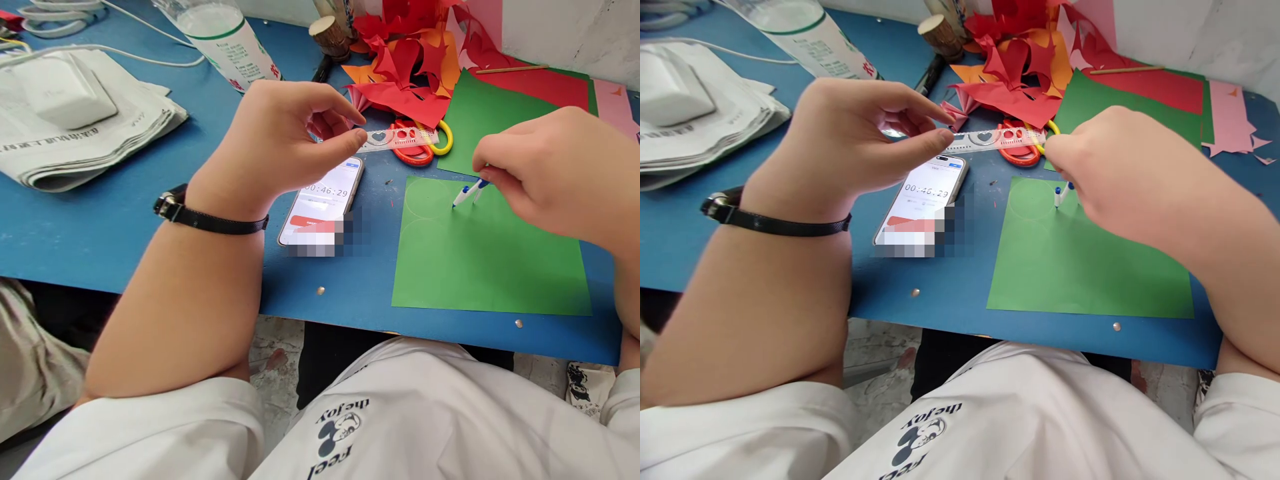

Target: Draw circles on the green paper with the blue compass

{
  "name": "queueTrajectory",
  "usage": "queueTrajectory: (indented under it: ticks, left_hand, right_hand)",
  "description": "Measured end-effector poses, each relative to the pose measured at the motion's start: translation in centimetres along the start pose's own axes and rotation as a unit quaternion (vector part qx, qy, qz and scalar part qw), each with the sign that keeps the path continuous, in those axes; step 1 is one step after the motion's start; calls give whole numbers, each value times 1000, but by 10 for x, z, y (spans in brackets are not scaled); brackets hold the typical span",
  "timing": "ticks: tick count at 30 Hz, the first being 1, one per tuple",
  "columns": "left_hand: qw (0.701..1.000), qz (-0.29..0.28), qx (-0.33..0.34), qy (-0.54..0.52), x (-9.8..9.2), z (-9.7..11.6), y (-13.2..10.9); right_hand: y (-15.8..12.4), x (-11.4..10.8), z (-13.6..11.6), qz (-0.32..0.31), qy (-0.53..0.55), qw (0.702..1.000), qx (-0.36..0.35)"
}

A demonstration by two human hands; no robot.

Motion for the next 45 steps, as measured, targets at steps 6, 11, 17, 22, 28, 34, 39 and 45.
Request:
queueTrajectory:
  ticks: [6, 11, 17, 22, 28, 34, 39, 45]
  left_hand:
    - [1000, -2, 9, 3, 1, -3, -1]
    - [1000, -7, 6, 8, -1, 0, -1]
    - [1000, -11, -5, 11, 0, 3, -1]
    - [1000, 2, -7, 9, 1, 0, 1]
    - [1000, -3, -9, 10, 1, -1, 1]
    - [1000, -7, -15, 14, 0, 2, 1]
    - [999, -11, -20, 23, 0, 2, 1]
    - [996, -37, -69, 42, -3, 8, 3]
  right_hand:
    - [12, 0, -23, -57, -101, 989, 91]
    - [15, 3, -20, -37, -68, 991, 112]
    - [12, -1, -23, -42, -35, 994, 97]
    - [3, -7, -5, -65, -10, 997, 34]
    - [1, -15, 10, -62, -35, 996, 62]
    - [7, -14, 8, -46, -67, 994, 67]
    - [8, -5, 17, -12, -62, 996, 67]
    - [13, 3, 14, 24, -40, 998, 34]
Point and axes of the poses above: each hand's wrist, its own y-axis towards the middle knuckle, its own x-axis out of the palm, z = x × y, the point moved 1 cm from there along y, towards the middle knuckle, and after that the axes turned 14 degrees about x, right-handed, at the moved point
